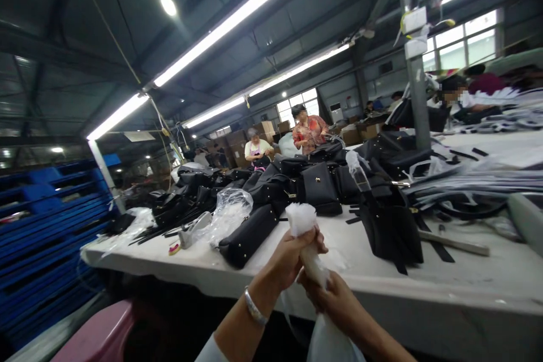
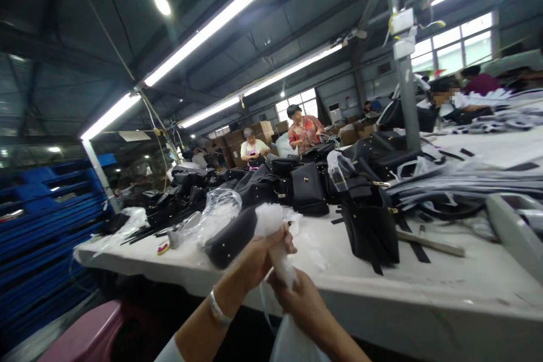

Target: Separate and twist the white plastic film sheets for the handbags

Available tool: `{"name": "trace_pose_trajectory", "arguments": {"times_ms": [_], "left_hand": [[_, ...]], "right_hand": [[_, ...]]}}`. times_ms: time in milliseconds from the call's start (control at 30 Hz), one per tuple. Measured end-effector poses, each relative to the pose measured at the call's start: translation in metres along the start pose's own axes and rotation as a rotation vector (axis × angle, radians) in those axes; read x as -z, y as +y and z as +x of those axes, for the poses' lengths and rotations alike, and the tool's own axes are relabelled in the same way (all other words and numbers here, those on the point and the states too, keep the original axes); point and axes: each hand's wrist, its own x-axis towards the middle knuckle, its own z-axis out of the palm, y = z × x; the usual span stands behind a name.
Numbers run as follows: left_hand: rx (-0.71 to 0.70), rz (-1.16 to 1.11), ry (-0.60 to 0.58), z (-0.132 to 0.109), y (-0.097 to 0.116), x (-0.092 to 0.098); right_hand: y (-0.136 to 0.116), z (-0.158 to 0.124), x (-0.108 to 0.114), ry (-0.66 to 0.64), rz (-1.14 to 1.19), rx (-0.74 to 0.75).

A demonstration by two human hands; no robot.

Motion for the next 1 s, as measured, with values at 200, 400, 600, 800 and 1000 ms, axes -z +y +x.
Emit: {"name": "trace_pose_trajectory", "arguments": {"times_ms": [200,400,600,800,1000], "left_hand": [[-0.054,0.182,0.062,-0.016,-0.022,-0.008],[-0.092,0.446,0.324,-0.028,-0.046,-0.022],[-0.138,0.453,0.385,-0.036,-0.046,-0.023],[0.12,0.364,0.039,-0.042,-0.037,-0.002],[0.13,0.139,0.021,-0.035,-0.037,0.004]], "right_hand": [[0.012,-0.014,0.007,0.224,-0.166,0.103],[0.031,-0.023,0.01,0.256,-0.398,0.094],[0.03,-0.031,0.012,0.225,-0.449,0.075],[0.021,-0.038,0.01,0.131,-0.291,0.046],[0.027,-0.04,0.004,0.138,-0.201,0.025]]}}
